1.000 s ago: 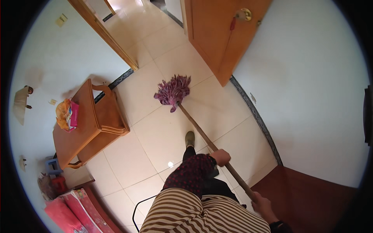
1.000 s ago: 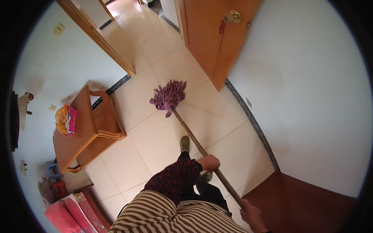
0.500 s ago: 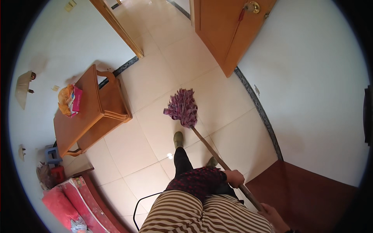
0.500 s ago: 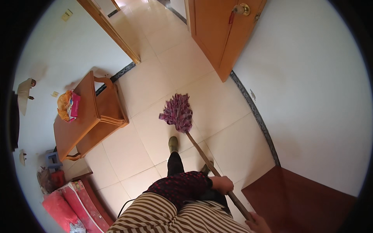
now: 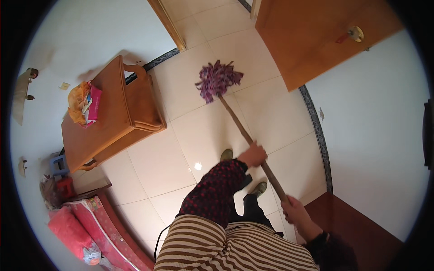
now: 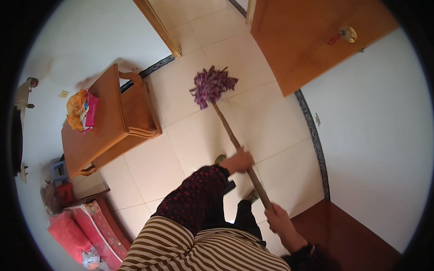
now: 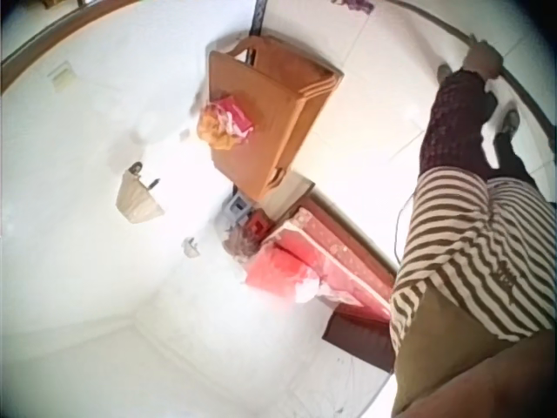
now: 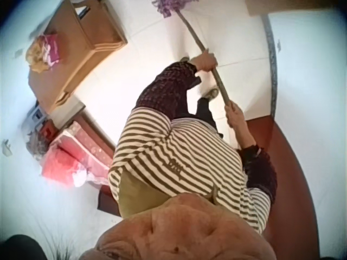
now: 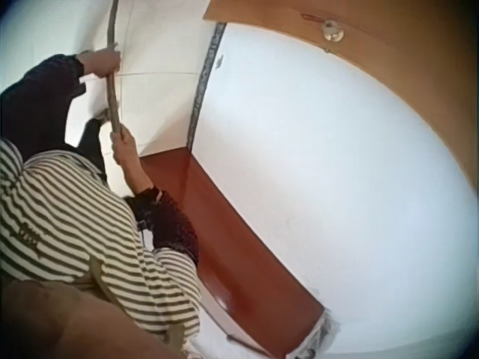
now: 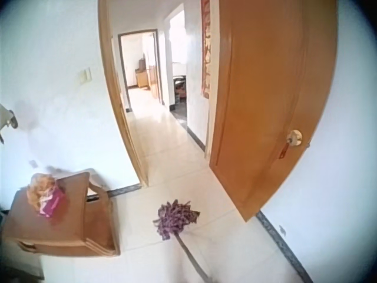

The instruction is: Mop the tiled floor of a bedroom, including under the edges of furniture.

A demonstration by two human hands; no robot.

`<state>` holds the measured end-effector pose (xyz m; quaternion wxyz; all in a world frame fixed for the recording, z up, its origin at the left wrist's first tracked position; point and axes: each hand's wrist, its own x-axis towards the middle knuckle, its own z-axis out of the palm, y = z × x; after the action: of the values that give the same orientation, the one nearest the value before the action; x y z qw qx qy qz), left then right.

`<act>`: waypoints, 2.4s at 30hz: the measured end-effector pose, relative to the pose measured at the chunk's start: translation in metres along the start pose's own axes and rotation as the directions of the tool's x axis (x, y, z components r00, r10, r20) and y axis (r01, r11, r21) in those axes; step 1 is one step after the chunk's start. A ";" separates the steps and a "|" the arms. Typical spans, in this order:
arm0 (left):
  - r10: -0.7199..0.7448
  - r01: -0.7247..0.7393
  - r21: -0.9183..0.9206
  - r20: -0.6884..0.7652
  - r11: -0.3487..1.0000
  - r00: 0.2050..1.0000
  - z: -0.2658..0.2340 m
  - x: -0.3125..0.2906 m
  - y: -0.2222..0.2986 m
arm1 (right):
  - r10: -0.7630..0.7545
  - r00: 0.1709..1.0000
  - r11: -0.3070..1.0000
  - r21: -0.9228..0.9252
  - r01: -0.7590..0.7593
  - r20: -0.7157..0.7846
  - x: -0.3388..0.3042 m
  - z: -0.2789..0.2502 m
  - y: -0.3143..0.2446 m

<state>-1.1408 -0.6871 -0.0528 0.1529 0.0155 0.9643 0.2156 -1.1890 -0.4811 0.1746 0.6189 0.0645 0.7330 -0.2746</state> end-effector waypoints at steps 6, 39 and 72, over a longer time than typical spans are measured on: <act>-0.312 0.355 0.079 -0.328 0.931 0.892 -0.050 -0.001 -0.118 | -0.137 0.989 0.986 0.104 0.130 0.058 0.066 0.058 -0.101; 0.438 -0.437 -0.223 0.754 0.872 0.490 0.119 -0.016 0.287 | -0.176 0.905 0.869 -0.493 -0.042 -0.387 -0.140 -0.094 0.464; -0.110 0.093 0.435 0.014 0.895 0.994 0.017 -0.043 -0.127 | 0.107 0.953 0.900 0.379 -0.214 0.283 0.036 0.100 0.001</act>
<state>-1.0902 -0.7989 -0.1081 0.1752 0.0032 0.9844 -0.0130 -1.1090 -0.5375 0.1319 0.7018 0.2163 0.5663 -0.3742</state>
